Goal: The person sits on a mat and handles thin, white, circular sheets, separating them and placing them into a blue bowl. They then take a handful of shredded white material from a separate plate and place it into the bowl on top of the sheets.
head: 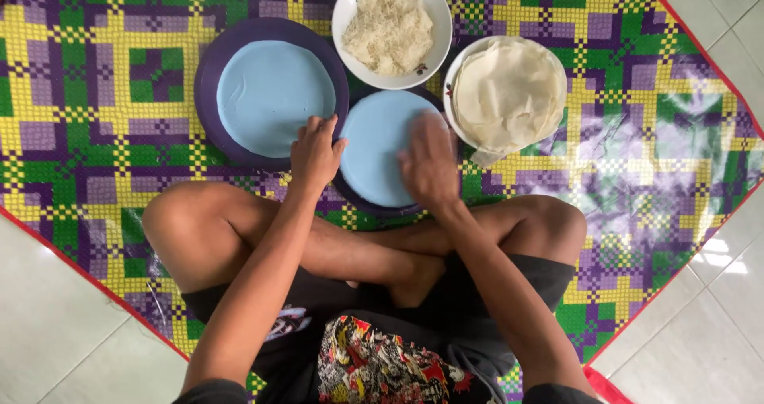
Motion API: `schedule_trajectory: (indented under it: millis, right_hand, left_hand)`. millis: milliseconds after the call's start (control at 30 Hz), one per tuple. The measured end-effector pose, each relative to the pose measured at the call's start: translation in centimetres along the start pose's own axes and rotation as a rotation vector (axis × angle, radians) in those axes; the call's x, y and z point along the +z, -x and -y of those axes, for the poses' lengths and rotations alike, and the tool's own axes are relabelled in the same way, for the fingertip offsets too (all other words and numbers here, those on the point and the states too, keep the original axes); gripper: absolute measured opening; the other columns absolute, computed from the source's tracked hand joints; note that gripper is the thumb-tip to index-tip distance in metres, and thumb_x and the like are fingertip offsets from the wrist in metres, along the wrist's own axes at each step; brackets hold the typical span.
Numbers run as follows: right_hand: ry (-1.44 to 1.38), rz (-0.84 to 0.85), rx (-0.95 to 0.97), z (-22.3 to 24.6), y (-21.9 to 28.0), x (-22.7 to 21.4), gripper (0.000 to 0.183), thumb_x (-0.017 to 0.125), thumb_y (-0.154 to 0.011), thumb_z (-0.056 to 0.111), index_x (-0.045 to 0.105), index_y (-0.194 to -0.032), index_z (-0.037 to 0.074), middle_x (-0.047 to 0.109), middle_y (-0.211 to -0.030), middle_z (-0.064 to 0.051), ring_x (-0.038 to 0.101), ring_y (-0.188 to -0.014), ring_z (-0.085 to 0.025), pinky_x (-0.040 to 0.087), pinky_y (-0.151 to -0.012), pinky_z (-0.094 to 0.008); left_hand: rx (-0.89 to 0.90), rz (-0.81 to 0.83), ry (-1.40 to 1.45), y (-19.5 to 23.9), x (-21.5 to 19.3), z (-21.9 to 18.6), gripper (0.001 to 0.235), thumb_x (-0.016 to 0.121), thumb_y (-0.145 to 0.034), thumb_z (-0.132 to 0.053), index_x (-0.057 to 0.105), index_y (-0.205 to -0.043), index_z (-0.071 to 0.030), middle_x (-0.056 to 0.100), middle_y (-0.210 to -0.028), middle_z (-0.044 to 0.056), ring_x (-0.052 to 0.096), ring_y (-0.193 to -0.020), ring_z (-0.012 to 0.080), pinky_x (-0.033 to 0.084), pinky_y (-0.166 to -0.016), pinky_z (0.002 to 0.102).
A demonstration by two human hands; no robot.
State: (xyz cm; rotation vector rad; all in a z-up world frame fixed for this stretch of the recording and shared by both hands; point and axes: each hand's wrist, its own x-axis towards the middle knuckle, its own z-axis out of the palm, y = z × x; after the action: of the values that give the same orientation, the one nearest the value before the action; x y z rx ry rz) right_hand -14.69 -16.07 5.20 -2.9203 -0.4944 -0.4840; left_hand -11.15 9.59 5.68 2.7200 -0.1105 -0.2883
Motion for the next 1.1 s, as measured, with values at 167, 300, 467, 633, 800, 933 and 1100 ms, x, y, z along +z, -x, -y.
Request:
schedule_trajectory:
  millis: [167, 300, 467, 633, 800, 933, 1100]
  right_hand:
    - [-0.102, 0.004, -0.005, 1.1, -1.2, -0.7, 0.059, 0.048, -0.103, 0.038, 0.05, -0.153, 0.005, 0.041, -0.162, -0.019, 0.039, -0.149, -0.039, 0.031, -0.121, -0.051]
    - [-0.131, -0.006, -0.083, -0.6, 0.9, -2.5, 0.049, 0.055, -0.098, 0.026, 0.06, -0.141, 0.004, 0.055, -0.151, -0.017, 0.052, -0.14, -0.037, 0.043, -0.113, -0.047]
    - [-0.266, -0.106, -0.022, -4.0, 0.6, -3.2, 0.045, 0.061, -0.092, 0.014, 0.066, -0.136, 0.007, 0.063, -0.135, -0.014, 0.06, -0.126, -0.037, 0.049, -0.104, -0.045]
    - [-0.063, -0.108, 0.183, -9.3, 1.7, -5.6, 0.054, 0.073, -0.083, 0.02, 0.065, -0.136, 0.016, 0.061, -0.127, -0.008, 0.06, -0.11, -0.032, 0.052, -0.082, -0.045]
    - [0.016, 0.054, 0.416, -13.4, 0.9, -4.5, 0.017, 0.066, -0.096, 0.038, 0.078, -0.101, 0.027, 0.068, -0.113, 0.005, 0.058, -0.112, -0.027, 0.041, -0.092, -0.047]
    - [-0.122, -0.109, 0.533, -16.3, -2.0, -5.3, 0.014, 0.066, -0.101, 0.037, 0.077, -0.098, 0.029, 0.072, -0.097, 0.008, 0.069, -0.094, -0.023, 0.05, -0.082, -0.043]
    - [-0.564, -0.267, 0.45, -17.2, -5.7, -11.5, 0.034, 0.059, -0.107, 0.025, 0.075, -0.111, -0.005, 0.077, -0.102, -0.016, 0.073, -0.09, -0.029, 0.055, -0.065, -0.041]
  left_hand:
    - [0.058, -0.042, 0.006, -0.6, -0.7, -0.4, 0.049, 0.066, -0.101, -0.03, 0.056, -0.145, -0.008, 0.056, -0.122, 0.011, 0.062, -0.109, 0.0385, 0.056, -0.08, 0.055]
    - [0.043, -0.152, -0.089, 1.1, -2.4, -2.9, 0.064, 0.073, -0.096, -0.029, 0.049, -0.151, -0.006, 0.05, -0.134, 0.014, 0.056, -0.118, 0.0389, 0.053, -0.087, 0.053]
    - [0.254, -0.317, -0.204, 3.3, -1.5, -10.0, 0.075, 0.078, -0.09, -0.031, 0.048, -0.152, -0.001, 0.042, -0.154, 0.022, 0.047, -0.135, 0.043, 0.042, -0.107, 0.053]
    - [0.332, -0.255, -0.22, 4.0, 2.3, -11.6, 0.073, 0.066, -0.103, -0.04, 0.041, -0.157, 0.002, 0.026, -0.167, 0.024, 0.023, -0.154, 0.043, 0.022, -0.124, 0.053]
    - [0.356, -0.298, -0.091, 1.7, 2.1, -13.0, 0.059, 0.056, -0.105, -0.039, 0.047, -0.151, -0.004, 0.039, -0.152, 0.018, 0.04, -0.138, 0.0374, 0.033, -0.111, 0.048]
    - [0.365, -0.285, 0.037, -0.2, 3.0, -15.1, 0.055, 0.058, -0.104, -0.034, 0.046, -0.151, -0.008, 0.043, -0.145, 0.012, 0.046, -0.128, 0.0321, 0.039, -0.101, 0.046]
    - [0.399, -0.248, 0.322, -3.0, 3.6, -17.8, 0.046, 0.055, -0.108, -0.021, 0.043, -0.152, -0.011, 0.053, -0.129, 0.013, 0.053, -0.113, 0.0347, 0.042, -0.087, 0.047]
